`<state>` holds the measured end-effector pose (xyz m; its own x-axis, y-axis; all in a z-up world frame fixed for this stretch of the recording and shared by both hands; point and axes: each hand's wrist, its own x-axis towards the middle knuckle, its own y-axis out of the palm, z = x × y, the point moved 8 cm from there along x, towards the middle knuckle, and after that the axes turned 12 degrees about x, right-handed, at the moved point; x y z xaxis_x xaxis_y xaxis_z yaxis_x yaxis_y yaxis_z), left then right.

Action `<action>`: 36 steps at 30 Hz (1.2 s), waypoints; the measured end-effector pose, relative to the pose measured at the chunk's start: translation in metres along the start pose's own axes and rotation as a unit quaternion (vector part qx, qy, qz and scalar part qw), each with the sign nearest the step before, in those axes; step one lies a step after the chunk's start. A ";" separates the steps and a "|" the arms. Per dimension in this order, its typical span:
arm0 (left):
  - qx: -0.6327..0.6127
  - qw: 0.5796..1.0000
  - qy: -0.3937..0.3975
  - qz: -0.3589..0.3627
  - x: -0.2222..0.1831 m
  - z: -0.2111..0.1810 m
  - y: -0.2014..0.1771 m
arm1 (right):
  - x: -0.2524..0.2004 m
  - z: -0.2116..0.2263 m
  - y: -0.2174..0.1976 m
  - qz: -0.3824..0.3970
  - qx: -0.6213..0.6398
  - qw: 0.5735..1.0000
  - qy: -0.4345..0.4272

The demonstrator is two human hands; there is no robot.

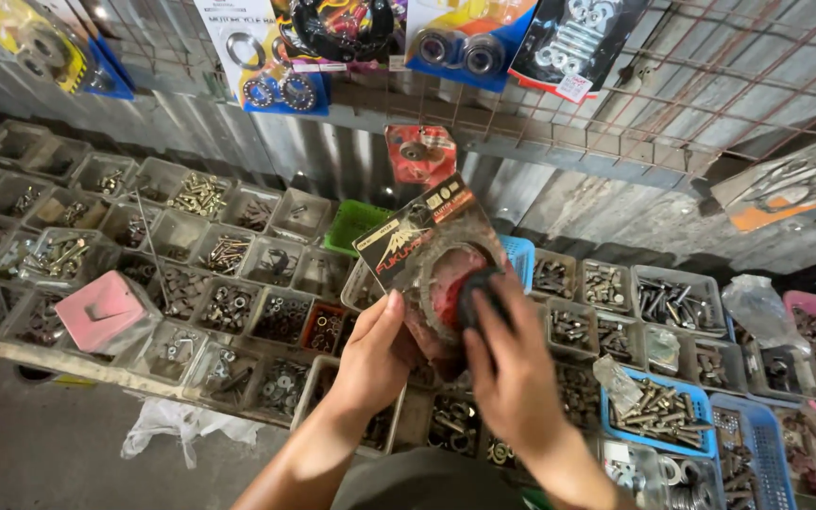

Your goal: Cleaning and wiping down packaged motorcycle clutch plates.

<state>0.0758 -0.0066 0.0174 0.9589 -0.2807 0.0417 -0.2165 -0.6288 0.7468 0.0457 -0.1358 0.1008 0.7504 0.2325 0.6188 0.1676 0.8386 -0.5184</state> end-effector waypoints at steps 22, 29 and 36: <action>0.331 0.940 0.042 0.074 -0.013 -0.014 0.023 | 0.022 0.022 -0.006 -0.036 0.012 0.999 0.004; 0.386 0.914 0.083 0.095 -0.015 -0.024 0.034 | 0.012 0.009 -0.013 -0.105 -0.083 0.990 0.032; 0.371 0.923 0.103 0.011 -0.009 -0.030 0.020 | 0.008 0.027 -0.002 -0.018 -0.027 0.999 -0.003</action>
<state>0.0685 0.0049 0.0523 0.9507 -0.2042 0.2332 -0.2295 -0.9694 0.0868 0.0337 -0.1225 0.1225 0.7396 0.2062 0.6407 0.2284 0.8186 -0.5270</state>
